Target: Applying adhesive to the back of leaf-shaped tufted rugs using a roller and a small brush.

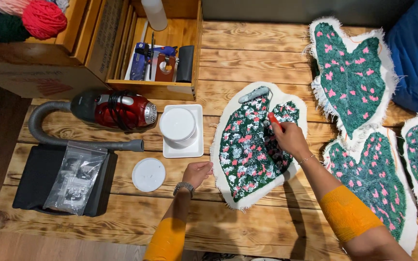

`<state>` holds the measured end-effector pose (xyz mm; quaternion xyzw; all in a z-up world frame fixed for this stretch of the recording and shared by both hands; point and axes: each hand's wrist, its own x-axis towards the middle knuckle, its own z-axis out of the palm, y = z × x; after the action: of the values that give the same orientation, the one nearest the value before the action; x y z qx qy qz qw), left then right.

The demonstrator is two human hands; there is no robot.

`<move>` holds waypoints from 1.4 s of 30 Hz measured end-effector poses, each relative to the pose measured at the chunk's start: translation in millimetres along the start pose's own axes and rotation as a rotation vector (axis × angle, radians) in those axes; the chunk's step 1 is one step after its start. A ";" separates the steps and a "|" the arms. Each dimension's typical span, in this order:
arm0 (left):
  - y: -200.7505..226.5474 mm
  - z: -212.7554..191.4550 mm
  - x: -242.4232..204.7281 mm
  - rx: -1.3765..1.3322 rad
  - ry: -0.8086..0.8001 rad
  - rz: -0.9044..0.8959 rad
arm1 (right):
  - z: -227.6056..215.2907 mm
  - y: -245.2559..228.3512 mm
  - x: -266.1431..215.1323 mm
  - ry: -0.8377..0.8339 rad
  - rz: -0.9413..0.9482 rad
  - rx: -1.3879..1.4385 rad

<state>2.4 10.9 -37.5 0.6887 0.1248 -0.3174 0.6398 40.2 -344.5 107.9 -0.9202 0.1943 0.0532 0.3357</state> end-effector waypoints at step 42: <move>1.8 -1.6 2.0 0.035 -0.011 0.007 | 33.2 33.0 -114.0 -0.188 -0.012 0.141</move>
<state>5.5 11.6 -37.2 0.6984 0.1134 -0.3210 0.6295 -76.5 -309.7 88.7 -0.8863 0.1598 0.1235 0.4168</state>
